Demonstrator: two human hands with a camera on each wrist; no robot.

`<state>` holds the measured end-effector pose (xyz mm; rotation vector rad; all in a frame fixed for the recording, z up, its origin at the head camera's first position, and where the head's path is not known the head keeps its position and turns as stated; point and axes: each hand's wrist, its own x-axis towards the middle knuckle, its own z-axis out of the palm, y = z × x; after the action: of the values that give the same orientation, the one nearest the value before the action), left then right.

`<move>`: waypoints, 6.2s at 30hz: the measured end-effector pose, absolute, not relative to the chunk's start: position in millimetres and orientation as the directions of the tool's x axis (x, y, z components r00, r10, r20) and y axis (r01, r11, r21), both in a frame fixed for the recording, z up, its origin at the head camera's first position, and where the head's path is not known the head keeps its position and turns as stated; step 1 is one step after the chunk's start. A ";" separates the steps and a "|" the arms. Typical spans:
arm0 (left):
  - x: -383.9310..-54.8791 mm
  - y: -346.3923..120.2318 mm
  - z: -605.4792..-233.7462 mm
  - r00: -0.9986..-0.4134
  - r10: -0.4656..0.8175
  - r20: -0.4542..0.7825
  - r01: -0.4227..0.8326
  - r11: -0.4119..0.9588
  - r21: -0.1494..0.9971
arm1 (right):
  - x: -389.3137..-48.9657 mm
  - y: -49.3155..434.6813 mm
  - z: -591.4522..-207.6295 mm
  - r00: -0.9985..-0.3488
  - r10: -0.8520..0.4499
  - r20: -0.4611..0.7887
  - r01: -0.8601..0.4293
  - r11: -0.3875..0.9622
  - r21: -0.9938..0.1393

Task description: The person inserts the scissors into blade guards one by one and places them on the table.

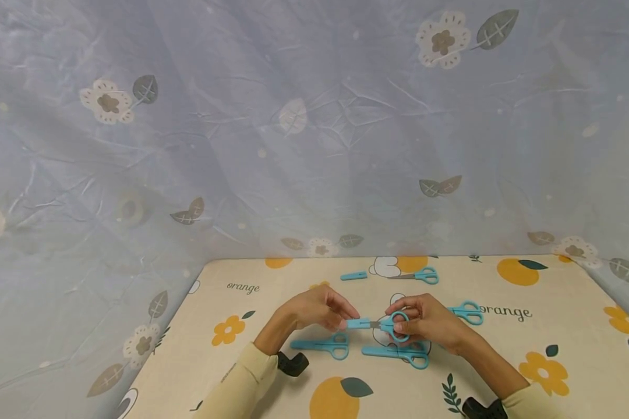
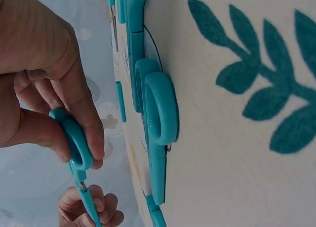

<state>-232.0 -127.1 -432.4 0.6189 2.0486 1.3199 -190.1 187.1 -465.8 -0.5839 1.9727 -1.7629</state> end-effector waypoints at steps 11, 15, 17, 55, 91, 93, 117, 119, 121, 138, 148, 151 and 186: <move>-230.9 -117.5 -433.3 -0.736 0.645 -0.206 0.118 0.421 0.899 | -190.6 185.5 -462.7 -0.820 -0.568 -0.069 0.001 0.120 -0.993; -230.3 -114.9 -434.4 -0.739 0.642 -0.203 0.119 0.421 0.899 | -190.0 184.8 -463.3 -0.831 -0.553 -0.067 -0.006 0.129 -0.992; -230.2 -114.2 -435.4 -0.740 0.639 -0.210 0.104 0.417 0.903 | -189.7 183.7 -463.6 -0.838 -0.542 -0.064 -0.013 0.138 -0.990; -227.3 -99.9 -439.9 -0.781 0.588 -0.212 0.094 0.447 0.890 | -192.9 168.0 -461.5 -0.870 -0.489 -0.060 -0.049 0.208 -0.977; -223.5 -99.4 -442.3 -0.834 0.536 -0.132 0.124 0.414 0.902 | -190.2 148.9 -461.4 -0.919 -0.394 -0.022 -0.085 0.253 -0.964; -222.8 -99.5 -443.2 -0.841 0.524 -0.136 0.116 0.420 0.900 | -190.2 148.2 -461.4 -0.920 -0.392 -0.020 -0.090 0.260 -0.961; -240.7 -119.5 -438.9 -0.794 0.569 -0.214 0.131 0.504 0.854 | -209.1 139.7 -456.9 -0.852 -0.520 -0.064 -0.125 0.320 -0.939; -243.1 -121.9 -439.1 -0.795 0.568 -0.214 0.133 0.507 0.852 | -211.4 137.3 -456.6 -0.853 -0.517 -0.068 -0.129 0.334 -0.934; -245.2 -124.4 -439.0 -0.799 0.563 -0.209 0.136 0.509 0.850 | -213.5 134.8 -456.3 -0.859 -0.507 -0.077 -0.120 0.344 -0.931; -250.2 -137.1 -446.2 -0.821 0.534 -0.201 0.143 0.534 0.834 | -221.0 125.5 -464.0 -0.893 -0.450 0.005 -0.235 0.456 -0.858; -249.9 -140.3 -452.5 -0.827 0.531 -0.183 0.173 0.550 0.817 | -222.0 119.6 -467.8 -0.897 -0.441 0.025 -0.285 0.535 -0.795; -249.7 -141.3 -453.3 -0.834 0.522 -0.179 0.185 0.570 0.800 | -222.6 118.2 -468.6 -0.902 -0.430 0.033 -0.292 0.553 -0.780; -250.8 -138.9 -442.2 -0.822 0.548 -0.155 0.309 0.658 0.687 | -226.0 156.7 -464.1 -0.867 -0.493 0.070 -0.350 0.503 -0.791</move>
<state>-250.8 -138.9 -442.2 0.6792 2.5267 0.9535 -226.0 156.7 -464.1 -0.7294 2.5768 -1.2986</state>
